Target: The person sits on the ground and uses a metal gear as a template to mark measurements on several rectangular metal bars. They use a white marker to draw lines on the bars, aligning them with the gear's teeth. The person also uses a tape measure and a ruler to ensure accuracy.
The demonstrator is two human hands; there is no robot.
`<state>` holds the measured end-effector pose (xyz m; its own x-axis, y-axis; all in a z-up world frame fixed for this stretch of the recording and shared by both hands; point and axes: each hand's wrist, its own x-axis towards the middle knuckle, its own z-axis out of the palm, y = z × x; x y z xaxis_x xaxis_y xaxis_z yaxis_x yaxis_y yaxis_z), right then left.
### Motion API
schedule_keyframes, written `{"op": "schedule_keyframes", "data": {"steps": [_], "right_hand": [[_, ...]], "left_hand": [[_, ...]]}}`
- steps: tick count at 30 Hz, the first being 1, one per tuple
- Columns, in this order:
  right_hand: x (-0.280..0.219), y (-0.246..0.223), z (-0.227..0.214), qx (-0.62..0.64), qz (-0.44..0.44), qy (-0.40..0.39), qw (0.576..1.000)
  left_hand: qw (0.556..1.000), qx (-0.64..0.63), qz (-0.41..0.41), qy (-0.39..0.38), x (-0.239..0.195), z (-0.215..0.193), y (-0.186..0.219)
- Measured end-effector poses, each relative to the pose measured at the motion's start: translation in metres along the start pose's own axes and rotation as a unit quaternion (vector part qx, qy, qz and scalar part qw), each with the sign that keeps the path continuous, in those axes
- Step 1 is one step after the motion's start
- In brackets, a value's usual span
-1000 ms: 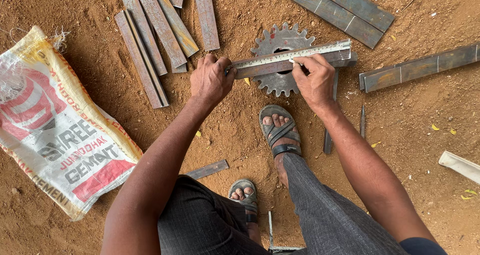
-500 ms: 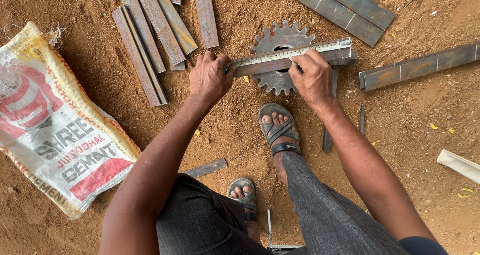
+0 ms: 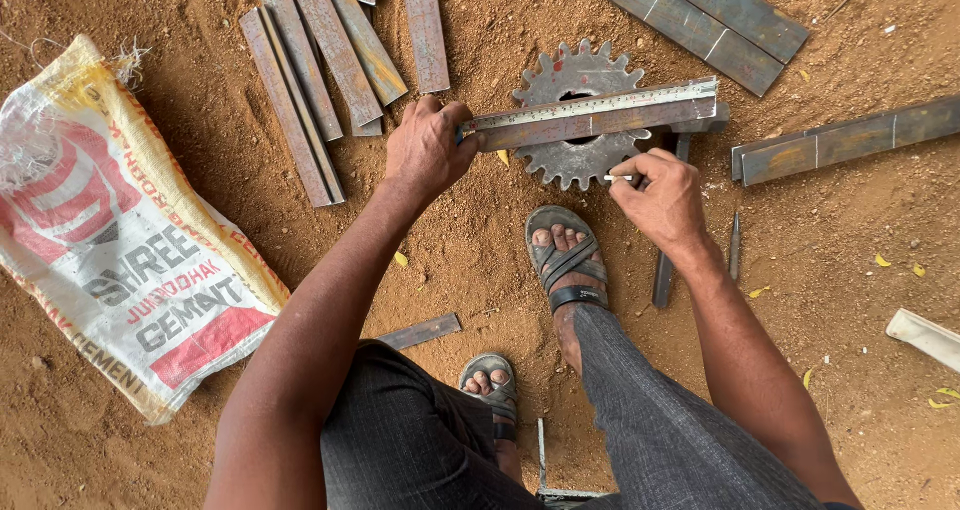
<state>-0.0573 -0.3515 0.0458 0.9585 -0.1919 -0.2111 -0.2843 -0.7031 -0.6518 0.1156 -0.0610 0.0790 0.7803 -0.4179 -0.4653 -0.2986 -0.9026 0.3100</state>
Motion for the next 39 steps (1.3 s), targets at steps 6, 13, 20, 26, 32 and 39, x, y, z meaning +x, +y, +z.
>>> {"op": "schedule_keyframes", "data": {"steps": [6, 13, 20, 26, 32, 39], "right_hand": [[-0.015, 0.013, 0.003, 0.012, 0.023, -0.013, 1.000], [-0.019, 0.016, 0.000, 0.008, 0.035, -0.011, 0.999], [-0.020, 0.009, -0.002, 0.035, 0.023, -0.006, 0.999], [-0.022, -0.001, -0.009, 0.032, 0.085, -0.028, 0.996], [-0.046, 0.018, -0.029, 0.156, 0.051, 0.064, 0.984], [-0.077, 0.090, -0.033, 0.440, 0.265, 0.174, 0.840]], "left_hand": [[0.998, -0.053, 0.036, -0.022, 0.001, -0.004, -0.019], [0.998, -0.041, 0.045, 0.000, 0.004, 0.005, -0.021], [0.998, -0.042, 0.047, 0.003, -0.001, -0.003, -0.017], [0.977, -0.167, 0.122, 0.055, -0.007, -0.018, -0.012], [0.990, -0.132, -0.002, -0.051, -0.022, -0.019, -0.036], [0.991, 0.012, 0.122, -0.060, -0.044, 0.024, -0.084]]}}
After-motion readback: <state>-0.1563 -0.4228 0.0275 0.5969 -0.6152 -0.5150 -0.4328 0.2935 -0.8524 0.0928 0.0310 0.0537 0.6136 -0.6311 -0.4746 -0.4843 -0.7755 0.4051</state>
